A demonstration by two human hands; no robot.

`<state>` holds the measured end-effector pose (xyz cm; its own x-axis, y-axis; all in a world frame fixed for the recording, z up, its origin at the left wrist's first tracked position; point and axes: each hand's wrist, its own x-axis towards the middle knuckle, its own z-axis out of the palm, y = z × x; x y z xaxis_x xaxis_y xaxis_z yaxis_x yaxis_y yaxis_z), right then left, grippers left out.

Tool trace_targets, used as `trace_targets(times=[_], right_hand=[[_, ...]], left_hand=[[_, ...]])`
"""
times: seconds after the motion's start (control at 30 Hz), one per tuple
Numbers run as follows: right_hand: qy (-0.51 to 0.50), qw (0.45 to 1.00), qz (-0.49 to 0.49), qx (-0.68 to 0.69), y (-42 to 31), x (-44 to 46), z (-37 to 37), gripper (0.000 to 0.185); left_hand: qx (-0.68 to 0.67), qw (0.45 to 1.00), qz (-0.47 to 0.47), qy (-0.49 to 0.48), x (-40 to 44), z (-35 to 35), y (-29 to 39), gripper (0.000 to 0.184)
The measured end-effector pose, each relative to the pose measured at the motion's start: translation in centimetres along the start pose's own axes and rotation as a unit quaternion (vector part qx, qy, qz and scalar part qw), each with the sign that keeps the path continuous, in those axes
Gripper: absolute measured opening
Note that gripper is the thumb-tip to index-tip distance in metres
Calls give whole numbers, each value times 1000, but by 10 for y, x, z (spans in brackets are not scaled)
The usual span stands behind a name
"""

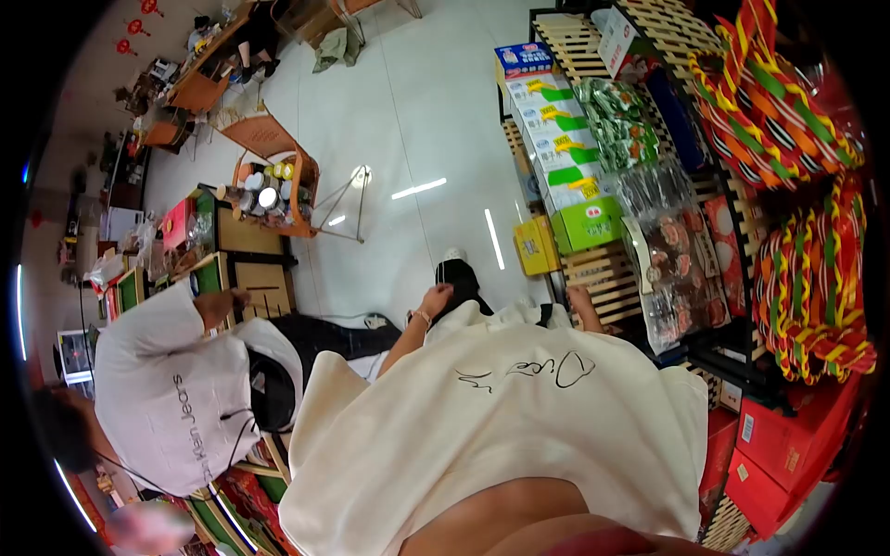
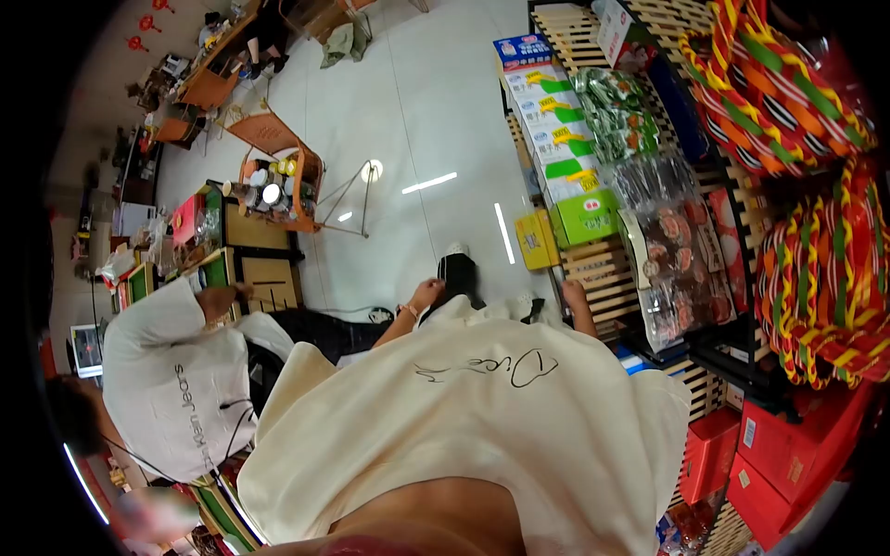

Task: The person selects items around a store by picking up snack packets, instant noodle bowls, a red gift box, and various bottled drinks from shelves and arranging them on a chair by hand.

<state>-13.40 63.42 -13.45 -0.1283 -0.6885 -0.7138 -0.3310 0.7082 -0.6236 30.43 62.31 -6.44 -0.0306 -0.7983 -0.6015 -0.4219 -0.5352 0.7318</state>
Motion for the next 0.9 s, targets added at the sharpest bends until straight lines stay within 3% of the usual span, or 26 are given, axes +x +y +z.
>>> trace_targets(times=[0.03,0.07,0.13,0.17,0.23,0.27,0.37,0.4,0.43,0.47,0.5,0.53,0.63,0.73,0.83,0.9], right_hand=[[-1,999,-24,-39,5,16,8,26],[51,995,-55,-71,-3,16,17,26],[27,999,-24,-35,-27,8,28,23],[14,1000,-8,-19,-39,7,34,23],[14,987,-37,-157,-48,20,50,20],[12,973,-50,-225,-48,28,57,20],[-86,837,-226,-491,-41,75,84,25],[-102,841,-205,-491,-64,75,94,26],[-74,928,-93,-352,-99,72,108,26],[-41,979,23,-198,-134,71,124,27],[-7,990,139,-35,-162,68,136,27],[51,998,3,-48,-155,94,155,28],[74,992,-98,1,-248,75,170,33],[43,991,-104,69,-268,99,172,31],[88,992,-93,5,-245,118,166,31],[37,999,-34,-12,-210,131,158,31]], left_hand=[[66,997,45,1,16,-9,-28,32],[80,997,12,22,22,-19,-43,31],[51,997,-34,44,27,-55,-47,30],[146,988,47,28,41,-78,-68,31],[323,924,204,-5,63,-123,-89,33],[124,991,40,15,70,-139,-89,35],[-100,981,-148,73,84,-185,-50,35],[-108,983,-130,72,95,-200,-51,34],[-116,981,-139,69,104,-214,-47,34],[-123,979,-147,65,114,-226,-42,34],[-128,978,-154,60,124,-236,-33,34],[-75,980,-178,54,120,-246,0,35],[9,988,-152,19,162,-264,15,35],[21,993,-117,-15,204,-269,41,34],[6,994,-105,-41,243,-264,62,32],[7,994,-92,-53,253,-254,79,32]])
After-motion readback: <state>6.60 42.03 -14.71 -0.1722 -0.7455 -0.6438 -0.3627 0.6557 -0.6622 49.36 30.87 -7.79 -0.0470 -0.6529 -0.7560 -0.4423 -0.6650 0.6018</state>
